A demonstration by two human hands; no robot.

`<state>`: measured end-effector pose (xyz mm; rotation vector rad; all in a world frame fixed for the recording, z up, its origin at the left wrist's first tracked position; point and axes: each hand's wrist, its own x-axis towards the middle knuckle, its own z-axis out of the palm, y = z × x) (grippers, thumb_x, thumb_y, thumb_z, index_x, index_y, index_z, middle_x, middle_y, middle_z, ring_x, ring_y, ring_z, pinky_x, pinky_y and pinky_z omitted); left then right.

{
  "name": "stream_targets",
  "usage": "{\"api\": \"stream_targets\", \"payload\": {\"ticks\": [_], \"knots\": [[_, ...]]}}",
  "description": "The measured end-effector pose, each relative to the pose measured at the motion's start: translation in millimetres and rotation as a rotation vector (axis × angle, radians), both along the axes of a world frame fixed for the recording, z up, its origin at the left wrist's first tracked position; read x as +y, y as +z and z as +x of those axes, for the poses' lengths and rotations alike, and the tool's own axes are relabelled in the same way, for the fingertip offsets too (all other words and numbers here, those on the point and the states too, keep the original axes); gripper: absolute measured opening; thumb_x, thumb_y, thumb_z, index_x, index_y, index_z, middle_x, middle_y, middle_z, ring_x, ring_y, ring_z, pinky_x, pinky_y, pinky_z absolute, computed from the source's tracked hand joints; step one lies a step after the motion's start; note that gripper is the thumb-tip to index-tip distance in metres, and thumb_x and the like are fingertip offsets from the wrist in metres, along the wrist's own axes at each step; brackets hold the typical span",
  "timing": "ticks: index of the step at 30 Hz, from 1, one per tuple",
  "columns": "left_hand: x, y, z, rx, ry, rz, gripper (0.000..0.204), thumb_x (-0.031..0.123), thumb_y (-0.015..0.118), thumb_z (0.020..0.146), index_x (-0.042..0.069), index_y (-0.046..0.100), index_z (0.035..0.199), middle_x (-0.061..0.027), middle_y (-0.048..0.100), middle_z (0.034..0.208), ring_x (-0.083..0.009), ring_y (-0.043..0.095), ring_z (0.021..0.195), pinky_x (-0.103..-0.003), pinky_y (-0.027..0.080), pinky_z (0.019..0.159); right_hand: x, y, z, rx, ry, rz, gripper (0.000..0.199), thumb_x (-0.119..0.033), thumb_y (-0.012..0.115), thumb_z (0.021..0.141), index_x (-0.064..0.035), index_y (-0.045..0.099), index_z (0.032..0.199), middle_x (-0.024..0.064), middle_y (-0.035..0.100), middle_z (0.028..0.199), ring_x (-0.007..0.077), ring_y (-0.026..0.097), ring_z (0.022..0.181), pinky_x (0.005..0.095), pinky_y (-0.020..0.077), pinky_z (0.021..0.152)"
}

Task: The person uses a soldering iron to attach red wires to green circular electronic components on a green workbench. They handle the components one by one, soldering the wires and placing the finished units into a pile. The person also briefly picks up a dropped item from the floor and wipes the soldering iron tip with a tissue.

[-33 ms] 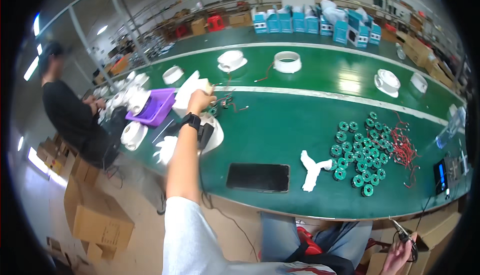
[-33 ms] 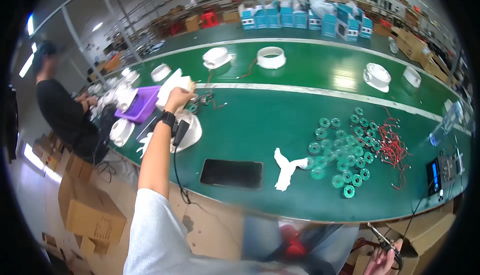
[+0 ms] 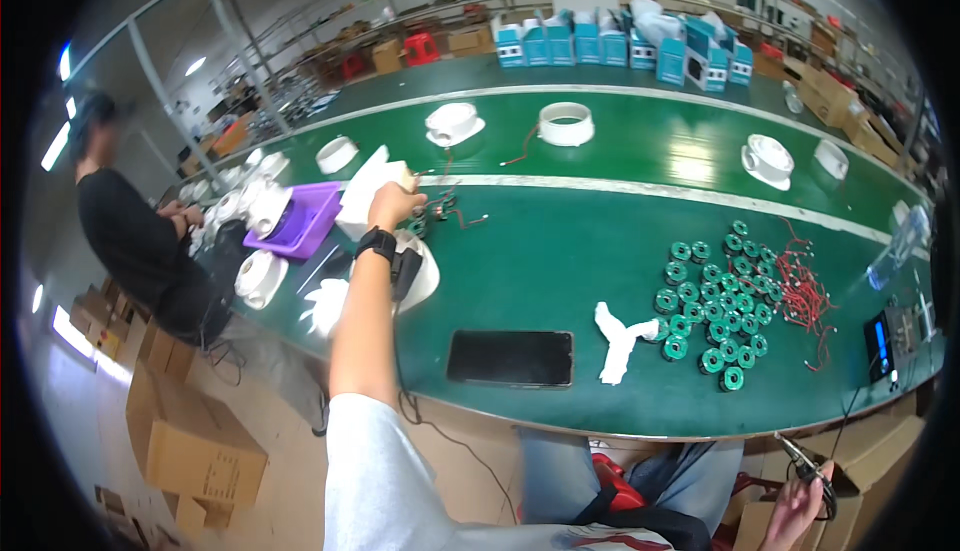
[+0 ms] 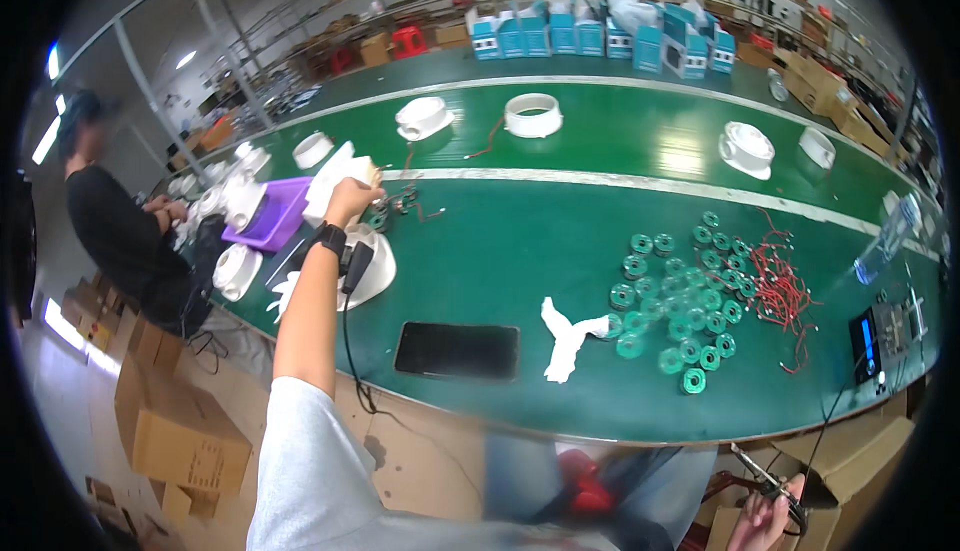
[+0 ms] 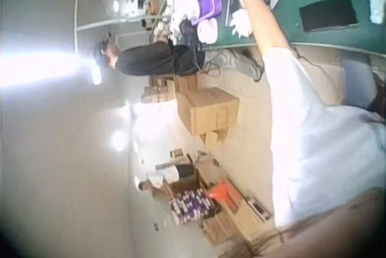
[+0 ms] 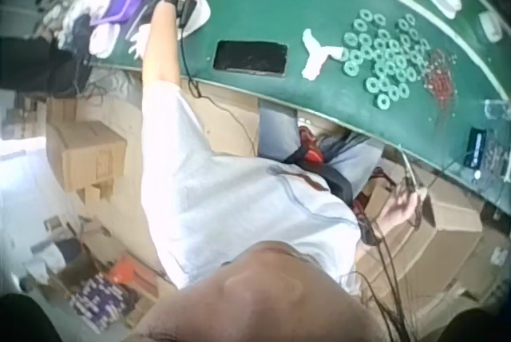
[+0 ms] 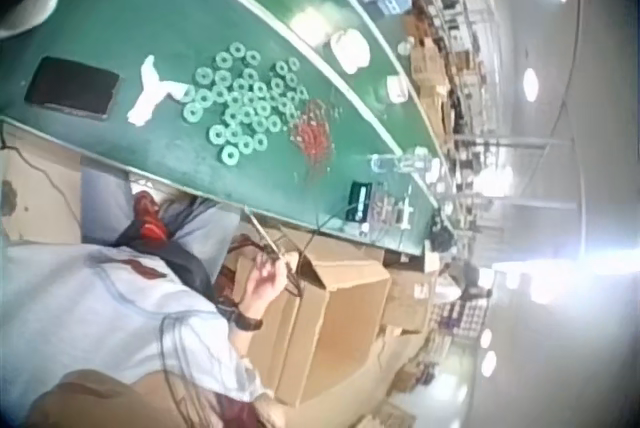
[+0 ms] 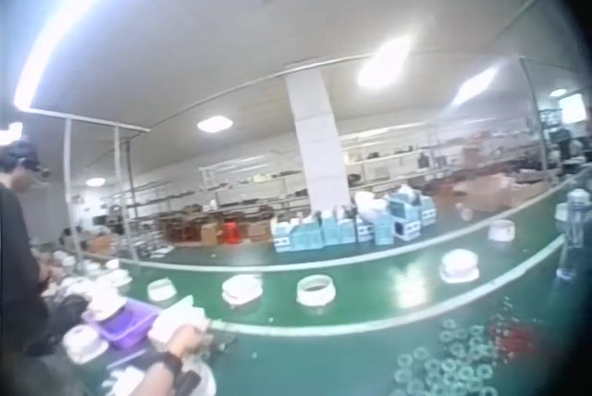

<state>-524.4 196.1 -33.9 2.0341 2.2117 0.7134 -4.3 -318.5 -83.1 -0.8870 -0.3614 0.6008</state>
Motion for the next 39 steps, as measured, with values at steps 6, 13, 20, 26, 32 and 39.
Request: {"api": "stream_targets", "payload": {"ticks": [6,13,20,26,32,39], "knots": [[-19,17,18,0.057,-0.033,0.097,0.02,0.019,0.053,0.073,0.001,0.062,0.069,-0.0213,0.058,0.069,-0.0346,0.058,0.069,-0.041,0.044,0.066,-2,-15,7,-0.068,0.087,0.018,0.042,-0.012,0.045,0.084,-0.0024,0.03,0.122,-0.002,0.039,0.061,0.0023,0.032,0.045,0.0155,0.0276,0.042],[-79,73,63,-0.183,-0.319,0.24,0.02,0.016,0.055,0.075,-0.001,0.059,0.065,-0.0082,0.058,0.055,-0.0141,0.053,0.049,-0.028,0.041,0.049,24,-6,-10,-0.034,0.132,-0.017,0.019,-0.012,0.052,0.078,-0.0075,0.035,0.086,-0.001,0.04,0.072,0.0007,0.032,0.044,0.0143,0.0239,0.038],[-168,105,165,-0.917,-0.703,-0.378,0.013,0.016,0.052,0.082,0.004,0.055,0.079,-0.0031,0.057,0.078,-0.0042,0.05,0.064,-0.016,0.04,0.057,23,8,-13,0.001,0.191,0.059,0.017,-0.01,0.052,0.077,-0.0078,0.036,0.084,0.0001,0.042,0.074,0.0014,0.033,0.044,0.0141,0.0257,0.038],[-265,76,258,-1.339,-0.75,-0.663,0.014,0.012,0.051,0.082,-0.001,0.056,0.086,-0.006,0.058,0.077,-0.0061,0.05,0.063,-0.017,0.04,0.057,11,11,0,0.04,0.218,0.127,0.018,-0.01,0.053,0.076,-0.0068,0.036,0.081,0.0009,0.039,0.063,0.0031,0.033,0.043,0.0141,0.0248,0.037],[-309,17,308,-1.455,-0.662,-0.808,0.01,0.01,0.049,0.083,0.002,0.054,0.082,-0.0076,0.057,0.082,-0.009,0.05,0.067,-0.021,0.041,0.061,-5,12,5,0.063,0.199,0.144,0.02,-0.009,0.056,0.074,-0.0067,0.037,0.081,0.0009,0.038,0.064,0.0027,0.036,0.045,0.0125,0.0272,0.037],[-316,-14,301,-1.329,-0.621,-0.542,0.011,0.012,0.051,0.083,0.001,0.055,0.082,-0.0059,0.056,0.081,-0.0077,0.048,0.067,-0.021,0.039,0.06,-3,12,2,-0.067,0.238,0.061,0.023,-0.012,0.056,0.075,-0.0076,0.035,0.082,-0.0005,0.037,0.066,0.0011,0.035,0.042,0.0132,0.0263,0.039]]}}
